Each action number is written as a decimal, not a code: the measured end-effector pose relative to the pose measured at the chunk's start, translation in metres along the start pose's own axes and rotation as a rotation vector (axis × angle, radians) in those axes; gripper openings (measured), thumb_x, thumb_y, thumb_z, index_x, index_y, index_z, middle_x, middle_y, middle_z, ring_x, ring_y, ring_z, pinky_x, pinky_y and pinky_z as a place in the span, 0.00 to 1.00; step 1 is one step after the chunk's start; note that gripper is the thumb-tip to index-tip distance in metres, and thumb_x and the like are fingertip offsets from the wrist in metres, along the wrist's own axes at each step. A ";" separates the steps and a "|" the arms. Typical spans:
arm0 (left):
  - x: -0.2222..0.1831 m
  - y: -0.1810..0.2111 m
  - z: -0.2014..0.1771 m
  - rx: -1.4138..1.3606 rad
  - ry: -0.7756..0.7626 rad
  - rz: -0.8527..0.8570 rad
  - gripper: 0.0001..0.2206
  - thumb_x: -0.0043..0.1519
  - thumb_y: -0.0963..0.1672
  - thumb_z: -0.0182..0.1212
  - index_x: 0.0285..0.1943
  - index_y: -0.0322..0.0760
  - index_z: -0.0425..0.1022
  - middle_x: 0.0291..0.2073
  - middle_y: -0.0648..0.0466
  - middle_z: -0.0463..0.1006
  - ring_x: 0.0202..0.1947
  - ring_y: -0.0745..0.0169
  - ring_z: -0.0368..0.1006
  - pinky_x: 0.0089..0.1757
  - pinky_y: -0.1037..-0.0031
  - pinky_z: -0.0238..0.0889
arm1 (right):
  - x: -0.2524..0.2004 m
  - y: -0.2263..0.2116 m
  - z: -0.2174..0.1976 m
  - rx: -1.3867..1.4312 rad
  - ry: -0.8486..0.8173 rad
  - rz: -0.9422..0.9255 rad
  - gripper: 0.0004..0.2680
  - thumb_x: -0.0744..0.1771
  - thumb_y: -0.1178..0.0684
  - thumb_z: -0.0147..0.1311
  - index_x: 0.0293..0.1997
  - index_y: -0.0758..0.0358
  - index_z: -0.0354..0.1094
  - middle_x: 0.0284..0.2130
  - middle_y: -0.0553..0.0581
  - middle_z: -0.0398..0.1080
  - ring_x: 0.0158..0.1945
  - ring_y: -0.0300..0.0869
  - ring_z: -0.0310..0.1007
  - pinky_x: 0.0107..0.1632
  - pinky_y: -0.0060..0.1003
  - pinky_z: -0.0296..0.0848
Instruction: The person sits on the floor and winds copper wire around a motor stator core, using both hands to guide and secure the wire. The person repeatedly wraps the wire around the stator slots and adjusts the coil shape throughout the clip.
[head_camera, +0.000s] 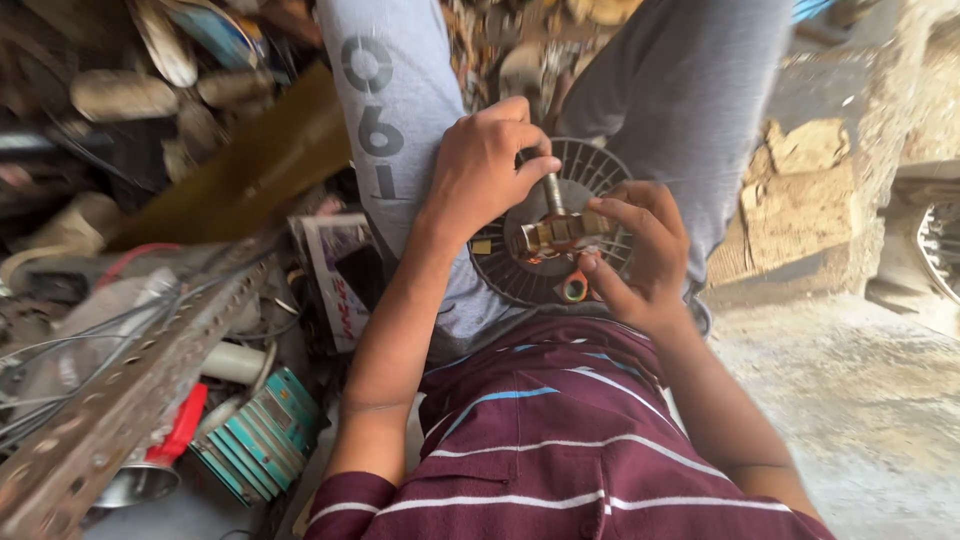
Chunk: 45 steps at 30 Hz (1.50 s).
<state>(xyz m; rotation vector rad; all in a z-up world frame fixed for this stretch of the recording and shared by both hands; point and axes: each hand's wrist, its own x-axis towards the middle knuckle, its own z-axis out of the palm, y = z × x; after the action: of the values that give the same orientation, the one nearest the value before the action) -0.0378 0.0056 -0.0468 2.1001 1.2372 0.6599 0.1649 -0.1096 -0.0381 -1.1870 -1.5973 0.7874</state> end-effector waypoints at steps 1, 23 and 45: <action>-0.004 -0.002 0.002 -0.032 0.009 0.009 0.09 0.53 0.44 0.77 0.30 0.36 0.81 0.29 0.52 0.74 0.29 0.54 0.74 0.33 0.64 0.66 | 0.004 0.001 -0.005 0.027 -0.082 0.043 0.16 0.63 0.55 0.63 0.54 0.68 0.70 0.46 0.63 0.66 0.48 0.46 0.69 0.52 0.36 0.69; 0.004 -0.026 0.000 -0.216 -0.045 0.028 0.09 0.57 0.39 0.63 0.28 0.37 0.66 0.32 0.54 0.66 0.32 0.59 0.69 0.35 0.65 0.61 | 0.011 0.034 0.007 0.268 -0.257 0.129 0.23 0.60 0.53 0.66 0.57 0.56 0.57 0.40 0.59 0.64 0.42 0.47 0.68 0.44 0.46 0.73; -0.005 -0.016 0.003 -0.243 -0.006 0.024 0.09 0.59 0.39 0.70 0.31 0.35 0.72 0.30 0.54 0.66 0.33 0.57 0.72 0.36 0.63 0.63 | -0.048 0.035 0.023 -0.372 0.143 -0.292 0.11 0.58 0.49 0.73 0.37 0.38 0.73 0.50 0.44 0.58 0.60 0.44 0.55 0.63 0.47 0.64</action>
<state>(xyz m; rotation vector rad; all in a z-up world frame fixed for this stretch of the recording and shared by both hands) -0.0475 0.0068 -0.0604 1.9169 1.0716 0.7726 0.1578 -0.1425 -0.0916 -1.1972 -1.7915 0.2174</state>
